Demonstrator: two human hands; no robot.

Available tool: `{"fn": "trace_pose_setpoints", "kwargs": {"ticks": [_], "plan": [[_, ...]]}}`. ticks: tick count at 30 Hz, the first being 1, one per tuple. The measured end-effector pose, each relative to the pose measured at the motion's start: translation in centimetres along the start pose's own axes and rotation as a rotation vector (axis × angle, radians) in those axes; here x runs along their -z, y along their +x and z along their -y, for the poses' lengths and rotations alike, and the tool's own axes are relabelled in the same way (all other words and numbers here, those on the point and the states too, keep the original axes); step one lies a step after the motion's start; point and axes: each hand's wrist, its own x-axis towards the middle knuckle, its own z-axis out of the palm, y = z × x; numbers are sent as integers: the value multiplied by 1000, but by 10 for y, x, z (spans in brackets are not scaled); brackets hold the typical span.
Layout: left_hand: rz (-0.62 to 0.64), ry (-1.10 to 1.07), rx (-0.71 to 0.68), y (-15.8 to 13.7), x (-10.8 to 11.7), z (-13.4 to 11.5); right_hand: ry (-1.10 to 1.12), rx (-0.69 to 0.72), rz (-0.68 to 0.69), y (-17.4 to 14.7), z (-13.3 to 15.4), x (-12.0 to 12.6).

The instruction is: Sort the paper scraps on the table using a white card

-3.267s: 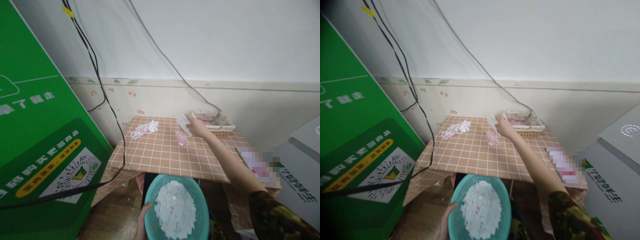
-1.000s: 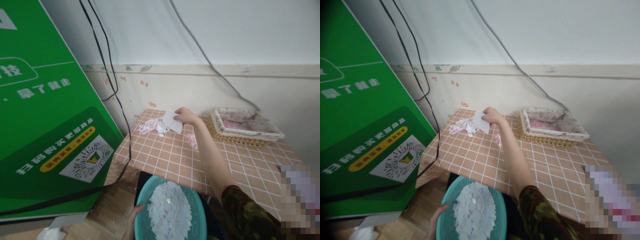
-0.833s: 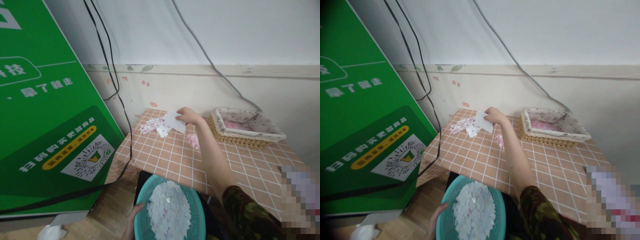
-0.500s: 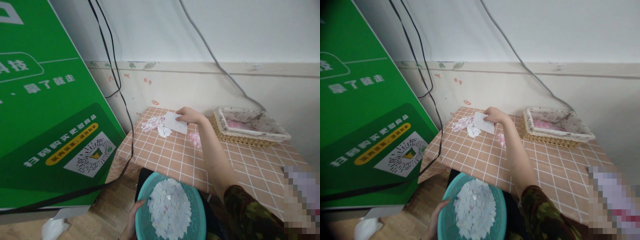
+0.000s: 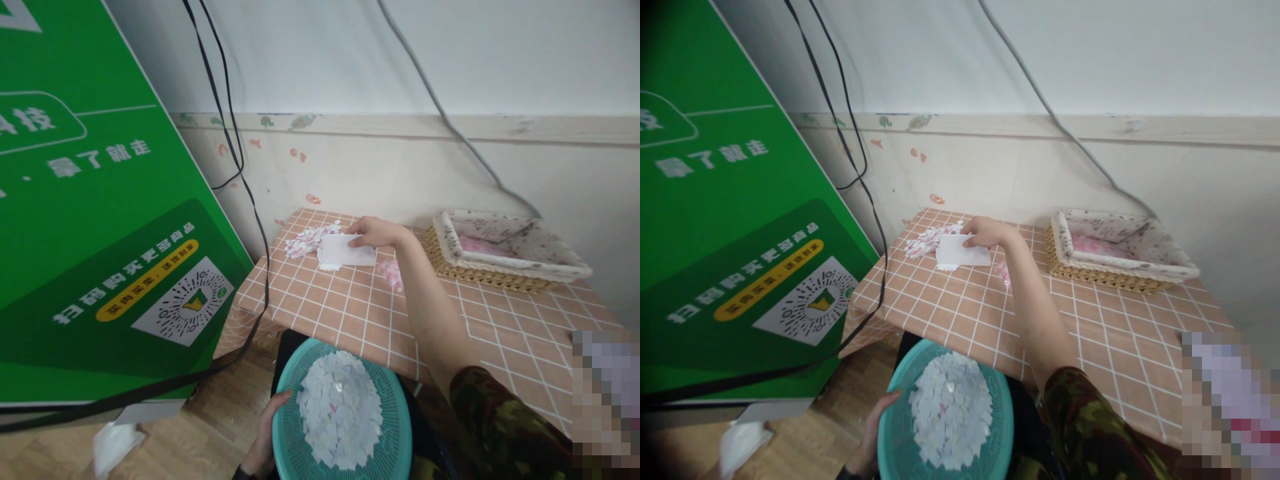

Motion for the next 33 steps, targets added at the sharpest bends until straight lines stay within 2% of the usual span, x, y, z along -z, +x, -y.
{"fn": "trace_pose_setpoints", "kwargs": {"ticks": [4, 8, 14, 24, 29, 33], "plan": [[32, -18, 17, -1, -1, -1, 1, 18, -22, -4, 7, 4], [80, -27, 16, -1, -1, -1, -28, 18, 80, -7, 13, 5], [57, -29, -16, 0, 0, 0, -54, -15, 105, -6, 16, 4], [53, 2, -20, -1, -4, 6, 13, 81, 215, -6, 29, -1], [110, -13, 37, -4, -14, 10, -44, 94, 172, -9, 30, 3], [181, -52, 69, -2, -26, 15, -187, 90, 114, -15, 39, -3]]}}
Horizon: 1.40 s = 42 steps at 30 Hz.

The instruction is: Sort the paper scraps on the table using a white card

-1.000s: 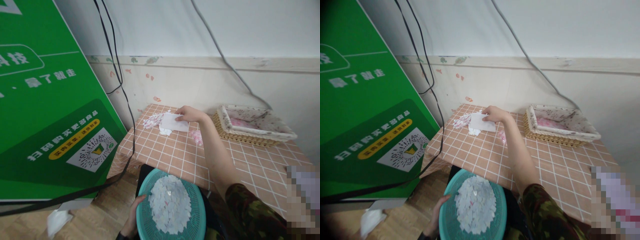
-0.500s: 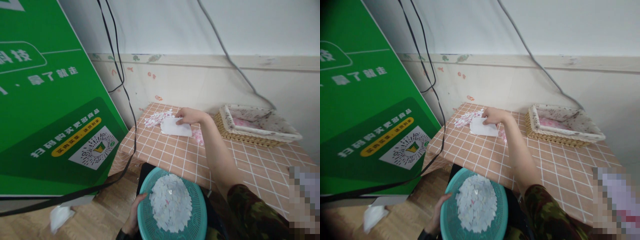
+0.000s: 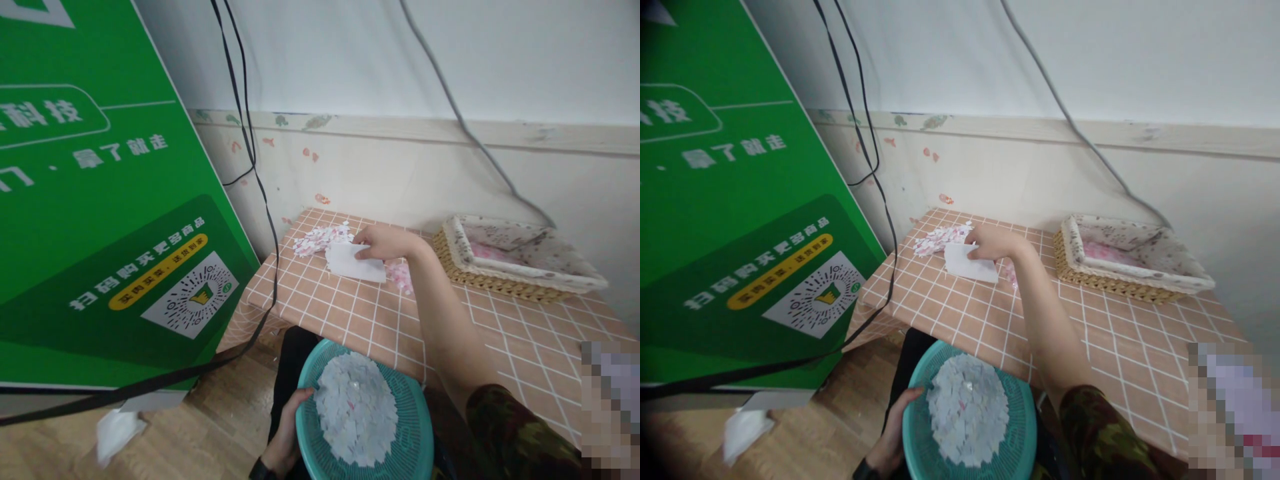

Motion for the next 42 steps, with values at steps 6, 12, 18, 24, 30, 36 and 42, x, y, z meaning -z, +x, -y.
{"fn": "trace_pose_setpoints", "kwargs": {"ticks": [6, 12, 18, 24, 30, 36, 42], "plan": [[97, -51, -17, 16, -11, 12, -211, -42, -134, -22, 44, -29], [188, -64, 24, 32, -11, 25, -395, -69, -197, -37, 94, -86], [222, -63, 50, 28, -20, 25, -409, 3, -195, -33, 107, -110], [221, -44, 105, 18, -38, 18, -27, 184, -145, -45, 90, -67], [209, -37, 128, 18, -45, 22, -116, 67, -249, -44, 91, -68], [244, -38, 114, 19, -43, 23, -324, -196, -404, -43, 46, -64], [253, -57, 122, 25, -32, 24, -354, -249, -373, -48, 12, -65]]}}
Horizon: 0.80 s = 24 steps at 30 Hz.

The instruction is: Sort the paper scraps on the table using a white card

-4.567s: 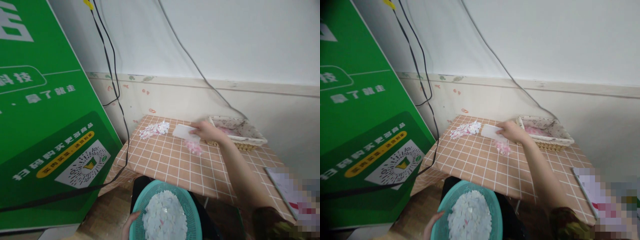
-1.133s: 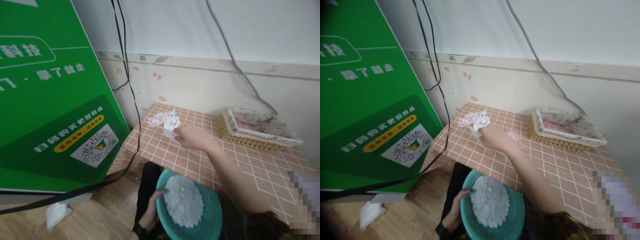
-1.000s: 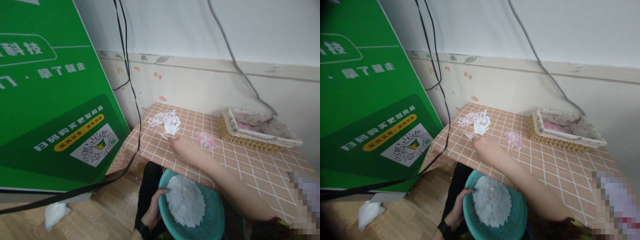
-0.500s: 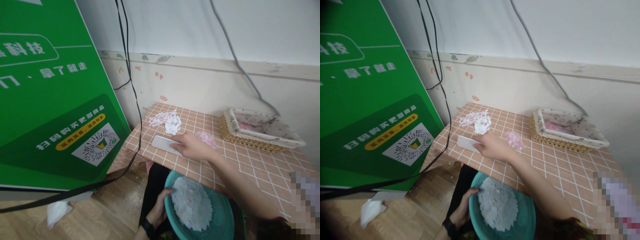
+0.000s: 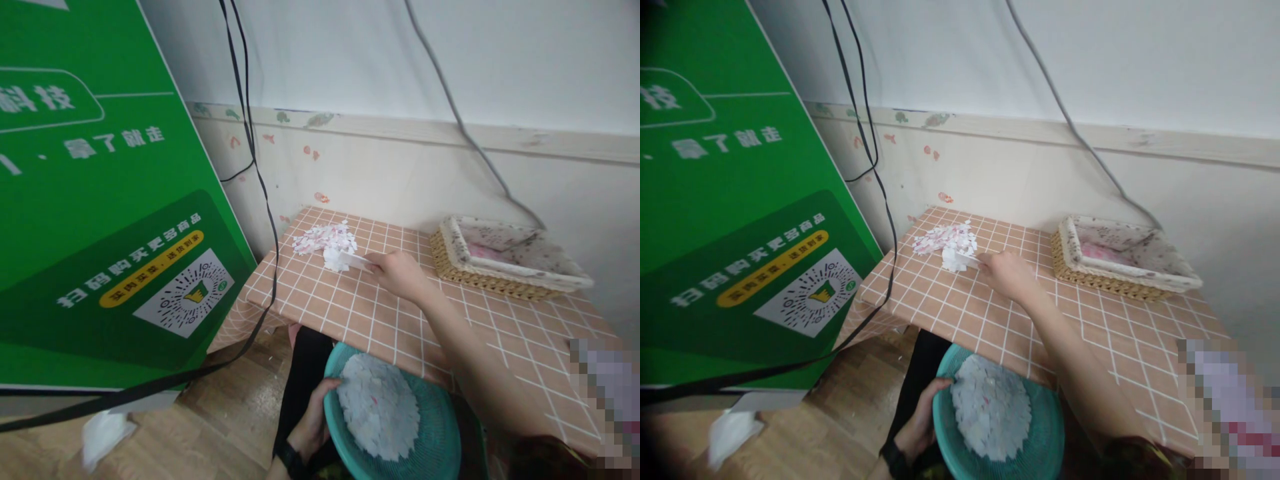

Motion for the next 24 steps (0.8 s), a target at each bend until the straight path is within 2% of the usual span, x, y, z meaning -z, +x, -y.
{"fn": "trace_pose_setpoints", "kwargs": {"ticks": [3, 7, 12, 16, 22, 24], "plan": [[16, -11, -19, 4, 9, 2, 102, 55, -24, -2, 2, -1], [-3, -20, -33, 8, 17, 2, 168, 12, -72, -2, 8, -4], [-37, -12, -73, 3, 21, -4, 355, 113, -39, -4, 9, -5], [-44, -29, -74, -3, 22, -9, 465, 107, -88, -5, 10, -3], [-149, 7, -148, -10, 18, -17, 497, 174, 51, -8, 6, 6], [-187, 19, -184, -14, 15, -21, 509, 160, 24, -8, 2, 7]]}}
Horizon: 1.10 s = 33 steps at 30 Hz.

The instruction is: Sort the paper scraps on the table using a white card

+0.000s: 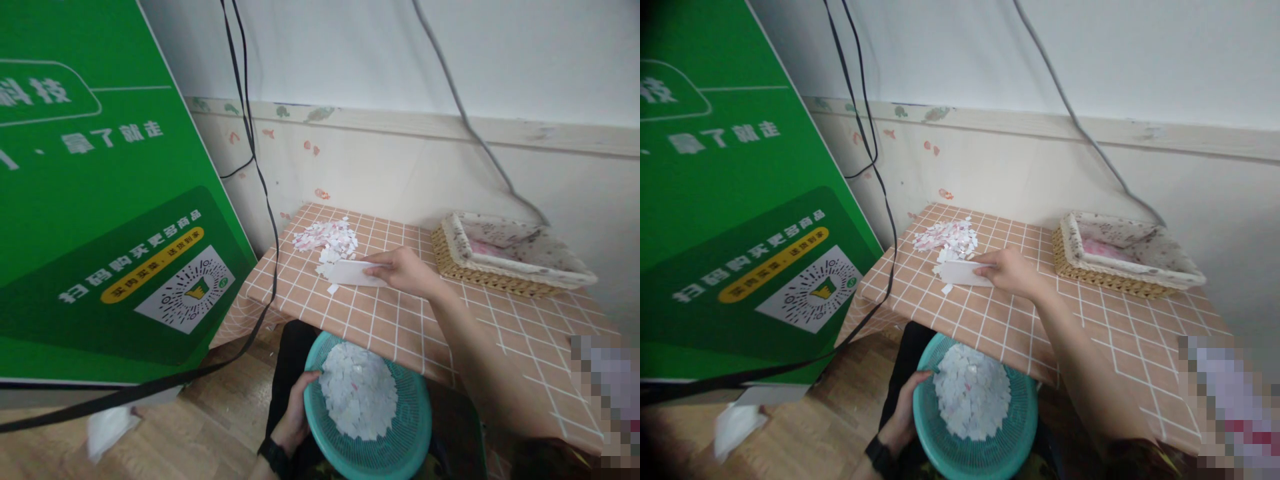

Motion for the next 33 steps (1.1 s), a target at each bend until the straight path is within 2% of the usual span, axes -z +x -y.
{"fn": "trace_pose_setpoints", "kwargs": {"ticks": [4, 8, 14, 17, 23, 28, 33], "plan": [[-22, 29, -13, -7, 0, -14, -121, -54, -100, 1, -6, -2], [-59, 44, -33, -13, 8, -31, -92, -20, 6, 1, -7, -3], [-105, 29, -68, -24, 16, -49, 42, 26, 25, -1, -7, 2], [-112, 39, -70, -28, 16, -53, 3, 24, 92, -1, -8, 5], [-111, 64, -104, -26, 20, -55, -171, -61, -52, -1, -4, 1], [-141, 69, -79, -27, 18, -58, -113, -16, -17, 1, 8, -11], [-197, 61, -121, -34, 14, -66, -100, -61, 18, -1, -6, 3]]}}
